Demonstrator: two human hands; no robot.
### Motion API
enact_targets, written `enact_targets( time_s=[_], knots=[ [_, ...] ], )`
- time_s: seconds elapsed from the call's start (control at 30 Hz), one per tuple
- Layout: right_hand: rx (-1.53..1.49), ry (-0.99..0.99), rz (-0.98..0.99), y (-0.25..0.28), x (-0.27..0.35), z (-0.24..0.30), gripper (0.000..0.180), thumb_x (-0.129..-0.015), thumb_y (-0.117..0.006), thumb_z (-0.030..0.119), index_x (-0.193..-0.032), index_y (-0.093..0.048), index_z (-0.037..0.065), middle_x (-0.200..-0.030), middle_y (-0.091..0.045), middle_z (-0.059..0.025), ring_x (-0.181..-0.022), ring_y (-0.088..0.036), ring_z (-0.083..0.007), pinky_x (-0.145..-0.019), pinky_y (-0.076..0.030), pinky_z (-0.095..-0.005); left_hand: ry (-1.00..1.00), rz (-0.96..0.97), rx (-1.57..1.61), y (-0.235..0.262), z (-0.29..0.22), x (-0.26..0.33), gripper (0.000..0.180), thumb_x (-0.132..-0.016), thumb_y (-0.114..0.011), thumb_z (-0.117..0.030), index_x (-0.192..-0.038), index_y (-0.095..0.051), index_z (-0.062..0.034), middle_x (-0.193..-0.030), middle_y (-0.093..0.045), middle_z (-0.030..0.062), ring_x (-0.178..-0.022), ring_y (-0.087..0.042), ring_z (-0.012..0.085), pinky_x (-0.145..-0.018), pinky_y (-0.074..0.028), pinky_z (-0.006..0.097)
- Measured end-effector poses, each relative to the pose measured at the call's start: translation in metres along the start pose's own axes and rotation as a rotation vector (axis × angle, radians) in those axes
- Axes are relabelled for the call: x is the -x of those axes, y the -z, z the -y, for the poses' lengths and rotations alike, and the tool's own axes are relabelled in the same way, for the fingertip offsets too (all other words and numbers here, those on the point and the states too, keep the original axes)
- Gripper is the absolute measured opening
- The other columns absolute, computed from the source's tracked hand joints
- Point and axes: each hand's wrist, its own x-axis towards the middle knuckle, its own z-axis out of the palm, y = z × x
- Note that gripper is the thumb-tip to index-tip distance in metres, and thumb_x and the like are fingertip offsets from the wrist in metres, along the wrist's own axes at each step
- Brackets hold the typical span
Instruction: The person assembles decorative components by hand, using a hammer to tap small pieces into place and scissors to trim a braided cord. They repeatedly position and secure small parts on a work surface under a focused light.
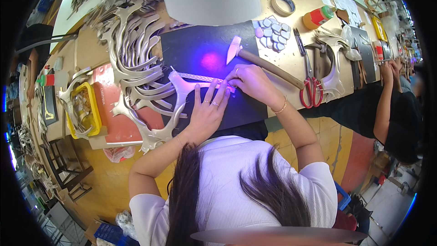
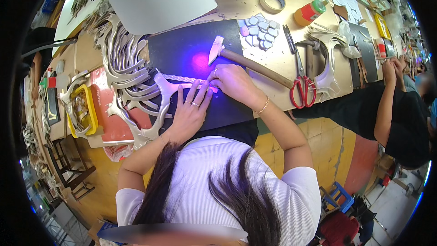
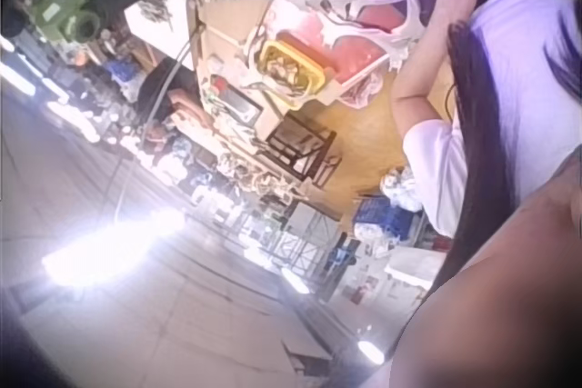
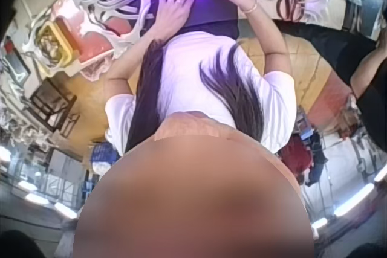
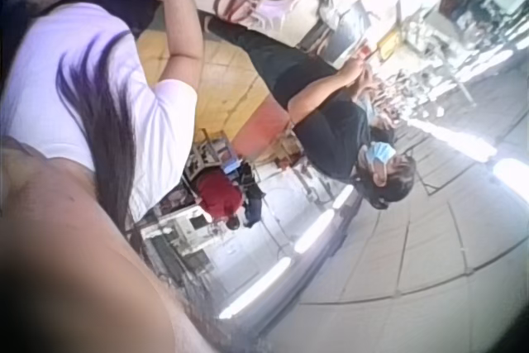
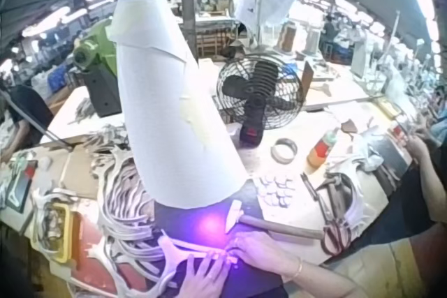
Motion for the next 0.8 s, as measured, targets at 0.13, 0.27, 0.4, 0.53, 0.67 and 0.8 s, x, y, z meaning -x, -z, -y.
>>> enact_targets(
  time_s=[0.13, 0.27, 0.4, 0.53, 0.67, 0.8],
  knots=[
    [-0.040, 0.020, -0.043, -0.002, 0.003, -0.005, 0.017, -0.079, -0.071, 0.013, -0.094, -0.075, 0.004, -0.090, -0.071, -0.0137, -0.086, -0.068, -0.0326, -0.080, -0.053, -0.0428, -0.031, -0.003, -0.032, 0.007, 0.002, -0.004, 0.060, -0.082, -0.065, -0.012, -0.140, -0.052, -0.0038, -0.155, -0.039, 0.0161, -0.146, -0.034, 0.0317, -0.114, -0.022, 0.067],
    [-0.108, 0.034, -0.038, -0.002, 0.005, -0.006, 0.018, -0.079, -0.072, 0.010, -0.095, -0.075, 0.004, -0.091, -0.072, -0.0138, -0.087, -0.068, -0.0331, -0.081, -0.053, -0.0430, -0.127, -0.036, -0.004, 0.017, 0.015, -0.013, 0.046, -0.085, -0.060, -0.011, -0.131, -0.059, -0.0031, -0.142, -0.053, 0.0151, -0.134, -0.048, 0.0304, -0.110, -0.036, 0.054],
    [-0.140, 0.007, -0.007, 0.002, 0.005, -0.006, 0.018, -0.080, -0.072, 0.008, -0.097, -0.074, 0.004, -0.094, -0.072, -0.0132, -0.089, -0.068, -0.0320, -0.082, -0.053, -0.0414, -0.297, -0.072, 0.030, 0.022, 0.036, -0.036, 0.035, -0.085, -0.058, -0.012, -0.118, -0.065, -0.0037, -0.120, -0.062, 0.0120, -0.116, -0.058, 0.0280, -0.100, -0.045, 0.045],
    [-0.115, 0.001, -0.004, 0.004, 0.007, -0.003, 0.020, -0.082, -0.073, 0.007, -0.102, -0.074, 0.004, -0.098, -0.073, -0.0123, -0.090, -0.070, -0.0292, -0.083, -0.055, -0.0383, -0.359, -0.046, 0.100, 0.026, 0.047, -0.047, 0.031, -0.085, -0.058, -0.012, -0.113, -0.067, -0.0041, -0.109, -0.063, 0.0098, -0.105, -0.060, 0.0270, -0.094, -0.048, 0.041],
    [-0.147, -0.025, -0.030, 0.003, 0.007, -0.002, 0.023, -0.082, -0.071, 0.005, -0.106, -0.073, 0.005, -0.095, -0.073, -0.0127, -0.086, -0.071, -0.0286, -0.080, -0.055, -0.0374, -0.341, -0.101, 0.183, 0.025, 0.049, -0.049, 0.030, -0.084, -0.058, -0.011, -0.112, -0.068, -0.0041, -0.106, -0.063, 0.0080, -0.101, -0.061, 0.0258, -0.091, -0.049, 0.039],
    [-0.143, -0.029, -0.034, 0.003, 0.006, -0.003, 0.026, -0.082, -0.071, 0.004, -0.108, -0.073, 0.005, -0.090, -0.074, -0.0122, -0.082, -0.071, -0.0282, -0.077, -0.056, -0.0368, -0.344, -0.101, 0.176, 0.023, 0.049, -0.050, 0.031, -0.084, -0.057, -0.010, -0.113, -0.068, -0.0038, -0.103, -0.062, 0.0073, -0.097, -0.060, 0.0248, -0.089, -0.048, 0.039]
  ],
)
